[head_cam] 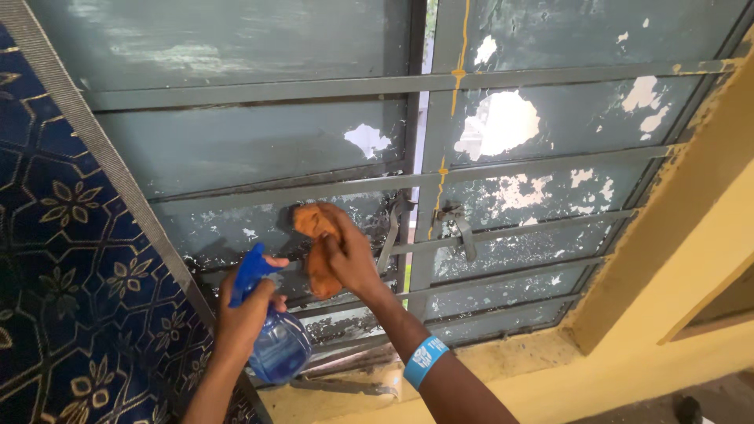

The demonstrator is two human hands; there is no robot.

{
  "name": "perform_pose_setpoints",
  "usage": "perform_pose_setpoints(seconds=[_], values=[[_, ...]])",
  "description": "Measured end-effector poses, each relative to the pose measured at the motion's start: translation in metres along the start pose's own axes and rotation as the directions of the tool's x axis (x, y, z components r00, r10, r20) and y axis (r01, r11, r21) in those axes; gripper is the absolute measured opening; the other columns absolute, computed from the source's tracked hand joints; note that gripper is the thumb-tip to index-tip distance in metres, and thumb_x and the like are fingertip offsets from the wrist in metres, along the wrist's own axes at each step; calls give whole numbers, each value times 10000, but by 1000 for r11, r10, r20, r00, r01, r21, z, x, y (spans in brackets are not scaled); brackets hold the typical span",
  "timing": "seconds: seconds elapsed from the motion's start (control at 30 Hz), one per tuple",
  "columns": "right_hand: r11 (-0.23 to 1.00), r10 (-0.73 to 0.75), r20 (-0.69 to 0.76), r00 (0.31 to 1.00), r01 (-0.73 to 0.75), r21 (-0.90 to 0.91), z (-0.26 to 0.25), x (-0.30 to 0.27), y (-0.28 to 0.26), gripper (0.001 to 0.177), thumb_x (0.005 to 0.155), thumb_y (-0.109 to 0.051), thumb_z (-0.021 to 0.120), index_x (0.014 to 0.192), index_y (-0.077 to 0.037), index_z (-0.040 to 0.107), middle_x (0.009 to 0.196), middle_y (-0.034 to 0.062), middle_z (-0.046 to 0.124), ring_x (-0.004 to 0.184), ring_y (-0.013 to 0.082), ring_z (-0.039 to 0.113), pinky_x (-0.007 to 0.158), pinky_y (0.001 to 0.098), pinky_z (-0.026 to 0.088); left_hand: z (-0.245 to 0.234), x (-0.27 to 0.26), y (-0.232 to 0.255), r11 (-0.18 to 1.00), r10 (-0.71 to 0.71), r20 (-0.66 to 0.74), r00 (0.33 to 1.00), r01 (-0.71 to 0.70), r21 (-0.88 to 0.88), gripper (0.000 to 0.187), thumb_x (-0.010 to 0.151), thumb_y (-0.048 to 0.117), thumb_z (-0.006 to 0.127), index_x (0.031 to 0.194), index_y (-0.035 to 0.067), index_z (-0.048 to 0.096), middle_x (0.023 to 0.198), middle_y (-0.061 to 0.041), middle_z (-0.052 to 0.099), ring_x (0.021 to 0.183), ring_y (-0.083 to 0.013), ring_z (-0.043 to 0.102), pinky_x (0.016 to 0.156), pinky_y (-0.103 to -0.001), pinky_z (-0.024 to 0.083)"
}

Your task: The person cleans a window by wiping its slats with a cloth while holding a spray bottle.

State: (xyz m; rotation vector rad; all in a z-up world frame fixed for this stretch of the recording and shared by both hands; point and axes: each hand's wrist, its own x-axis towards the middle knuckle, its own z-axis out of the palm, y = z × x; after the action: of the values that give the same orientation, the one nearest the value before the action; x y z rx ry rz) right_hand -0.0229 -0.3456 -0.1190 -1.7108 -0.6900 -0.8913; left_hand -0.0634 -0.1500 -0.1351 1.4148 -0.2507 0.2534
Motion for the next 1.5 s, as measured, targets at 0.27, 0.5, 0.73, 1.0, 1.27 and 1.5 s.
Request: perform_pose_setpoints(seconds=[0.27, 0.5, 0.73, 1.0, 1.27, 1.5], values=[[817, 503, -26, 864, -466, 340, -4, -40, 17, 337, 1007, -132, 560, 1329, -32, 573, 1082, 101, 713, 902, 147, 690, 777, 288, 574, 32, 8, 12, 1000, 12, -26, 1000, -12, -7, 258, 861, -38, 524, 1074, 35, 651, 1136, -100, 748, 526, -144, 578, 570, -303, 538], [703, 588, 24, 808, -525, 480, -2, -79, 12, 324, 1056, -223, 509, 1290, -15, 593, 1076, 100, 695, 917, 134, 648, 806, 282, 544, 68, 5, 20, 990, 66, -86, 994, -76, -116, 232, 876, -14, 556, 1076, 59, 647, 1070, -53, 717, 569, -107, 581, 518, -279, 499], [348, 611, 231, 757, -518, 782, -20, -87, 0, 428, 1026, -185, 381, 1393, -8, 515, 1235, 137, 669, 1101, 220, 680, 978, 338, 561, 106, -16, 41, 998, 34, -159, 987, -43, -51, 146, 935, 144, 688, 1056, 68, 660, 921, -35, 670, 585, -108, 588, 538, -271, 505], [103, 651, 323, 687, -501, 859, -47, -98, -4, 565, 986, -240, 338, 1527, -93, 401, 1405, 152, 592, 1248, 273, 630, 1049, 411, 520, 135, -37, 46, 905, 377, 109, 920, -391, 170, 388, 888, 119, 740, 1235, 25, 593, 1060, -15, 630, 821, -62, 620, 727, -242, 527], [286, 557, 352, 753, -571, 770, -70, -89, -15, 471, 1022, -232, 397, 1453, -109, 538, 1433, 109, 600, 1274, 215, 604, 1082, 352, 475, 149, -55, 51, 963, 247, -24, 969, -243, 114, 302, 897, 13, 604, 1197, 13, 572, 1102, -86, 686, 661, -140, 677, 637, -293, 557], [973, -98, 128, 987, 122, -197, -112, -14, -3, 352, 1030, -230, 581, 1323, -36, 600, 1125, 240, 705, 978, 429, 692, 817, 483, 545, 144, -69, 40, 981, 181, -218, 959, -158, 115, 440, 811, -113, 527, 1231, 15, 565, 1178, -142, 720, 543, -197, 640, 523, -340, 542]])
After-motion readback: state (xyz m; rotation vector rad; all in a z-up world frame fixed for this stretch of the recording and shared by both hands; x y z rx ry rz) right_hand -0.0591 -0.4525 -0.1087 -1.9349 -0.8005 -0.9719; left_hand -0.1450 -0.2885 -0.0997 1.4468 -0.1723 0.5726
